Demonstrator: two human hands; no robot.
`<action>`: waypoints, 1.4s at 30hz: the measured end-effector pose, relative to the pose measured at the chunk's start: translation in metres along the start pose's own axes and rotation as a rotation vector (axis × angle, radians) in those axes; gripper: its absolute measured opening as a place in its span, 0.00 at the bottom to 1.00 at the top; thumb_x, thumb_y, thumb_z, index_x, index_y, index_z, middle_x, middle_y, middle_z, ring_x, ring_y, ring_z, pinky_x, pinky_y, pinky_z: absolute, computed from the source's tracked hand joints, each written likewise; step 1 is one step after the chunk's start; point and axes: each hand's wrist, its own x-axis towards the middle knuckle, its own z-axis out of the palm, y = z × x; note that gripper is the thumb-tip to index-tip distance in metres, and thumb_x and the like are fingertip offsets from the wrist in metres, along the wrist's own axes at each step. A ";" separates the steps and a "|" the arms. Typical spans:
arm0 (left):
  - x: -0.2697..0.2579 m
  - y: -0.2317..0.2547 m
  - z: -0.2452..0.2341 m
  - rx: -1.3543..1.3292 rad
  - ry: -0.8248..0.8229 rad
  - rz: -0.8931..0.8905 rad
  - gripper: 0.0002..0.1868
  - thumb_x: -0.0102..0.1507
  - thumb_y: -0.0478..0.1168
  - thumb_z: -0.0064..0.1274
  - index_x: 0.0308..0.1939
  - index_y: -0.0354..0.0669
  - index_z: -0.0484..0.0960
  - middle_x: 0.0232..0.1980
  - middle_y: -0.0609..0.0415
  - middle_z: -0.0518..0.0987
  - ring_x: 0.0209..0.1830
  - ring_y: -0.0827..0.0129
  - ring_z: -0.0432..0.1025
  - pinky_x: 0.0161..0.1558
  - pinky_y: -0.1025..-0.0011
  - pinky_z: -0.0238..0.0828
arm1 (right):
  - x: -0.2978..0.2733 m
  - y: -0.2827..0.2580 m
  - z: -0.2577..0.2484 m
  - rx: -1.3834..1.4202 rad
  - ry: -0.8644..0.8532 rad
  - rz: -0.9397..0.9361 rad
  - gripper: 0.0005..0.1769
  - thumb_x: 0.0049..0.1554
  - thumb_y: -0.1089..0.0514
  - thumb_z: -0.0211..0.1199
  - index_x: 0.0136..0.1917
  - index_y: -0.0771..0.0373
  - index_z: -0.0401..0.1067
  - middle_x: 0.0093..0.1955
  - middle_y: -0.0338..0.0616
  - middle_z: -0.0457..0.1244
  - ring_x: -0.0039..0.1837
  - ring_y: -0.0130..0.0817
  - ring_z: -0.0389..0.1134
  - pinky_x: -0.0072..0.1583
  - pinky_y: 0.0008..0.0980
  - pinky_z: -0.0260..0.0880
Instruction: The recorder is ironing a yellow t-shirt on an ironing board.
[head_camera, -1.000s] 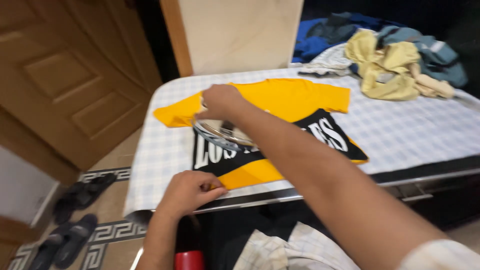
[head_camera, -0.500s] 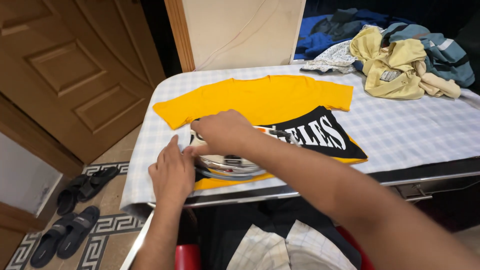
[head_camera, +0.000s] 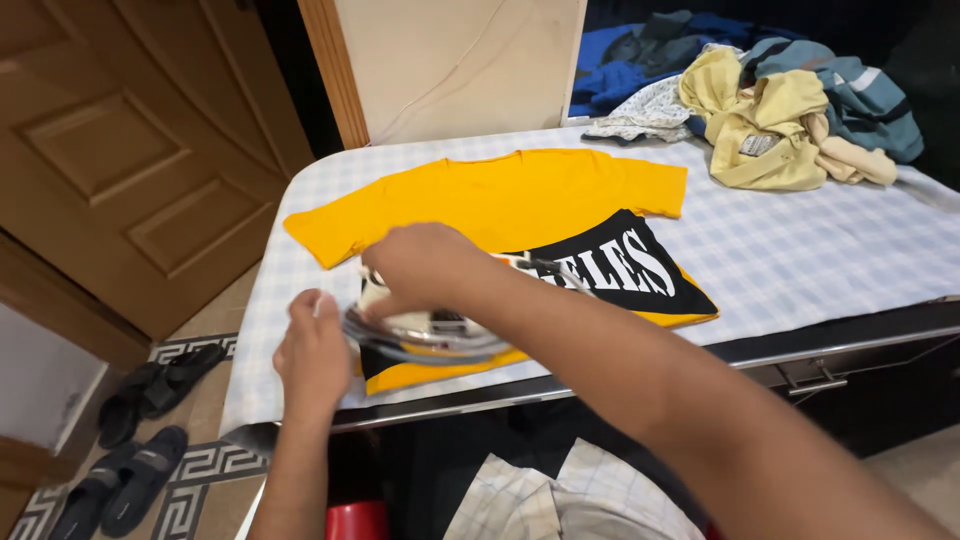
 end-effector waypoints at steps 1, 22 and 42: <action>0.005 0.013 -0.004 0.004 -0.002 0.006 0.32 0.69 0.53 0.34 0.75 0.44 0.63 0.68 0.42 0.75 0.71 0.53 0.67 0.72 0.46 0.53 | -0.012 -0.001 -0.003 0.003 0.004 0.005 0.29 0.44 0.32 0.70 0.46 0.57 0.78 0.45 0.48 0.71 0.49 0.50 0.74 0.52 0.48 0.74; 0.005 0.069 0.034 -0.720 -0.039 -0.016 0.56 0.60 0.77 0.14 0.82 0.44 0.37 0.83 0.42 0.52 0.80 0.52 0.52 0.72 0.63 0.50 | 0.079 0.088 0.018 -0.114 0.089 0.214 0.30 0.47 0.31 0.69 0.50 0.55 0.79 0.48 0.46 0.71 0.52 0.47 0.73 0.53 0.47 0.73; -0.020 0.143 0.047 0.432 -0.426 0.346 0.50 0.64 0.76 0.26 0.80 0.50 0.42 0.83 0.57 0.47 0.82 0.64 0.40 0.76 0.45 0.32 | -0.026 0.171 -0.006 -0.185 0.100 0.354 0.31 0.46 0.31 0.70 0.53 0.54 0.78 0.49 0.47 0.71 0.53 0.49 0.73 0.54 0.49 0.73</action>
